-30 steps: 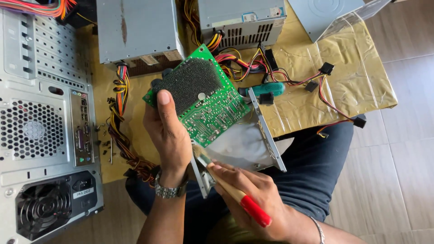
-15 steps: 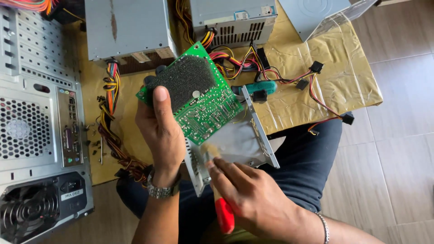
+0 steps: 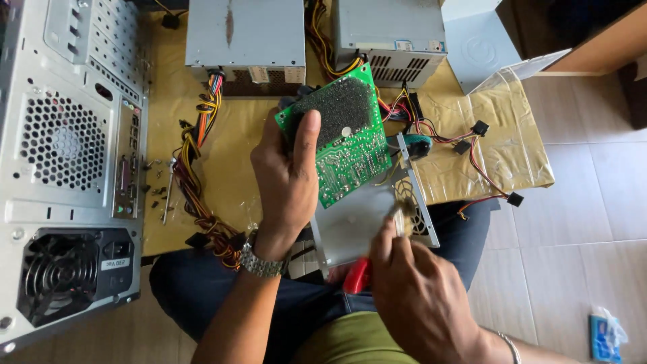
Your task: Reassembling a computer power supply unit, including cleaning the PCB with a brush and installing the fan and cover using a screwdriver.
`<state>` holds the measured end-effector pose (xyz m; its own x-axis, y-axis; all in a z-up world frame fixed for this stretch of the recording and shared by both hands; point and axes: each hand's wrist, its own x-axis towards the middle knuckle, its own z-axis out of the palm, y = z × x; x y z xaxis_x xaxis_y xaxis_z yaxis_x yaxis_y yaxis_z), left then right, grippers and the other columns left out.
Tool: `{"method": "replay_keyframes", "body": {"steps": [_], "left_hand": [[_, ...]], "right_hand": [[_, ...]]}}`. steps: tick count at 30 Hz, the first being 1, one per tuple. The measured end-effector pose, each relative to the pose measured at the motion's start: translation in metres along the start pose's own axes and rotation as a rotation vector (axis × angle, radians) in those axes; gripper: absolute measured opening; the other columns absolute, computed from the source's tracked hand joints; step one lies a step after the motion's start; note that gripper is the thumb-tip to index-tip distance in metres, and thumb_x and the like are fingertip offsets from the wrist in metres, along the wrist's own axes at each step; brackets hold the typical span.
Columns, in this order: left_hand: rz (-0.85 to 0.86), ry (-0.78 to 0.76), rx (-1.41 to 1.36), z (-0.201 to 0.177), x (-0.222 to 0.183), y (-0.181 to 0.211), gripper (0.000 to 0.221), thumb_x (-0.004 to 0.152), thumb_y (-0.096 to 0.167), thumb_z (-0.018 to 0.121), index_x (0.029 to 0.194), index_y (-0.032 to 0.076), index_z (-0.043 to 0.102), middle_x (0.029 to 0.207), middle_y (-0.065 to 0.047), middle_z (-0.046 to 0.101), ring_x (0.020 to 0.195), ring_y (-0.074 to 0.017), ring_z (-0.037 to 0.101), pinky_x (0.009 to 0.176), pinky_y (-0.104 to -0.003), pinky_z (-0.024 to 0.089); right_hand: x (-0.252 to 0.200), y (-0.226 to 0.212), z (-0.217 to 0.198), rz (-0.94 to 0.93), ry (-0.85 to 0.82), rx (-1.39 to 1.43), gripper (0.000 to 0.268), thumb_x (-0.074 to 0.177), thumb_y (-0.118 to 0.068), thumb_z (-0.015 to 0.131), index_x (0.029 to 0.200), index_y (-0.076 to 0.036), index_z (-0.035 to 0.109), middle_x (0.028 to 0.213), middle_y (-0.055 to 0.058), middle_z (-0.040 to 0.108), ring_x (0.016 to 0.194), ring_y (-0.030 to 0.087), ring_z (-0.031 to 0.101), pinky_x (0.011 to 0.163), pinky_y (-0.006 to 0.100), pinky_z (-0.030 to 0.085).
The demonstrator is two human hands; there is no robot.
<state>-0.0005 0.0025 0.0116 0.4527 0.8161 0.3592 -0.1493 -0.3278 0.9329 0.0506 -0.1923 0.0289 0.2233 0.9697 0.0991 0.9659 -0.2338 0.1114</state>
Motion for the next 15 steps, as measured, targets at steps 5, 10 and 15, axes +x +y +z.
{"method": "replay_keyframes", "body": {"steps": [5,10,15], "left_hand": [[0.016,0.010,0.028,0.000,0.000,0.001,0.025,0.105,0.024,0.057,0.112,0.001,0.061,0.078,-0.003,0.065,0.060,-0.0103,0.050,0.052,-0.028,0.041],[0.025,-0.010,0.006,0.000,0.000,0.001,0.027,0.105,0.025,0.056,0.114,0.001,0.061,0.080,-0.003,0.064,0.061,-0.0098,0.050,0.053,-0.027,0.041],[0.069,0.004,0.045,0.000,-0.001,-0.001,0.022,0.106,0.022,0.057,0.114,0.001,0.062,0.086,-0.004,0.068,0.066,-0.0118,0.056,0.059,-0.027,0.046]], "right_hand": [[0.001,0.003,-0.007,-0.066,0.100,-0.084,0.048,0.080,-0.012,0.060,0.120,0.015,0.057,0.096,0.021,0.066,0.058,0.020,0.062,0.044,0.032,0.051],[0.004,0.011,-0.013,-0.019,0.128,0.035,0.053,0.083,-0.010,0.064,0.127,0.018,0.054,0.089,0.017,0.063,0.058,0.018,0.060,0.043,0.031,0.048],[-0.010,0.007,-0.011,0.017,0.015,-0.098,0.021,0.087,-0.021,0.065,0.097,-0.003,0.060,0.074,0.007,0.061,0.049,0.018,0.060,0.041,0.034,0.048]]}}
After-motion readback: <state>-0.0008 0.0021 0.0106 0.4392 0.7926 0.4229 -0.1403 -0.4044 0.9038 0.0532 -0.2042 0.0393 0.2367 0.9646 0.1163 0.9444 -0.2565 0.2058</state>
